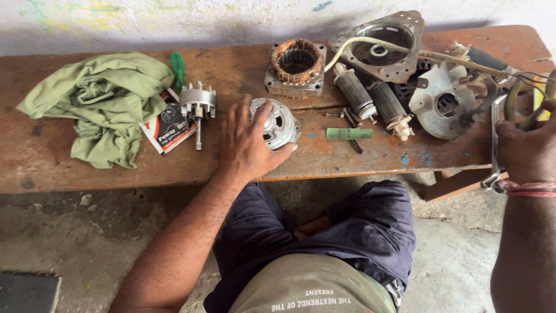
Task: The person disassembles a small electric motor on a workbench, removes the rotor and stator, and uses a screwdriver to adjust internal components. They handle the motor housing, rotor, stator, and a green-handled screwdriver throughout the process.
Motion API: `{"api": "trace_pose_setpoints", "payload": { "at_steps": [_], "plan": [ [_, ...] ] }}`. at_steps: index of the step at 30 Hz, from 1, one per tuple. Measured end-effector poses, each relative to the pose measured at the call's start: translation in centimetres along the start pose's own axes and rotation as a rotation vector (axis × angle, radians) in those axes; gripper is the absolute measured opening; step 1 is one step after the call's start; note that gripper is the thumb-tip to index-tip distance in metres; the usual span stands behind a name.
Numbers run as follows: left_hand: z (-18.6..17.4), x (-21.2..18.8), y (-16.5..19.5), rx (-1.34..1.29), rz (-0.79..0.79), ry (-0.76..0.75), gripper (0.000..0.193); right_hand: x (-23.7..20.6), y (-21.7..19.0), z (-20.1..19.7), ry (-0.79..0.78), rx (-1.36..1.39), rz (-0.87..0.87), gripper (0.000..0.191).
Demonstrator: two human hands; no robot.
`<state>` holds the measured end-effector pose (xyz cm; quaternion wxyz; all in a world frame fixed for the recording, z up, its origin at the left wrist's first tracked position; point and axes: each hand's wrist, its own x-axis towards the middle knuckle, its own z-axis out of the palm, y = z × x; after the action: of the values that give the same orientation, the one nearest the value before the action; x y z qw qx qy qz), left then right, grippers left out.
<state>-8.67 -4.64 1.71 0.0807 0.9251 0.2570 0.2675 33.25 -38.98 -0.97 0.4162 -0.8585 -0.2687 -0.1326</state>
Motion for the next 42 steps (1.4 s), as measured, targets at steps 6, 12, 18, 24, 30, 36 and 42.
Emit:
{"api": "trace_pose_setpoints", "payload": {
  "at_steps": [6, 12, 18, 24, 30, 36, 42],
  "plan": [
    [0.1, 0.0, -0.1, -0.043, 0.003, -0.012, 0.100, 1.2, -2.4, -0.8, -0.030, -0.295, -0.223, 0.041],
    [0.0, -0.3, -0.2, -0.038, 0.013, 0.016, 0.098, -4.7, -11.4, -0.5, 0.011, -0.006, -0.624, 0.018],
    [-0.2, -0.2, -0.2, -0.059, 0.015, 0.024, 0.094, -9.7, -23.0, 5.7, -0.280, 0.133, -0.848, 0.024],
    [-1.4, -0.6, -0.8, -0.157, 0.063, -0.022, 0.095, -8.0, -27.9, 8.8, -0.462, -0.308, -0.921, 0.026],
    [-1.7, 0.0, -1.0, -0.128, 0.054, -0.079, 0.100, -8.8, -28.3, 8.7, -0.359, 0.187, -0.717, 0.009],
    [-2.0, 0.2, -1.2, -0.163, 0.099, -0.069, 0.098, -10.2, -29.6, 12.3, -0.506, 0.352, -0.330, 0.013],
    [-2.3, -0.6, -0.9, -0.209, 0.144, 0.054, 0.095, -10.7, -29.9, 14.9, -0.432, 0.252, -0.415, 0.020]
  ]
}}
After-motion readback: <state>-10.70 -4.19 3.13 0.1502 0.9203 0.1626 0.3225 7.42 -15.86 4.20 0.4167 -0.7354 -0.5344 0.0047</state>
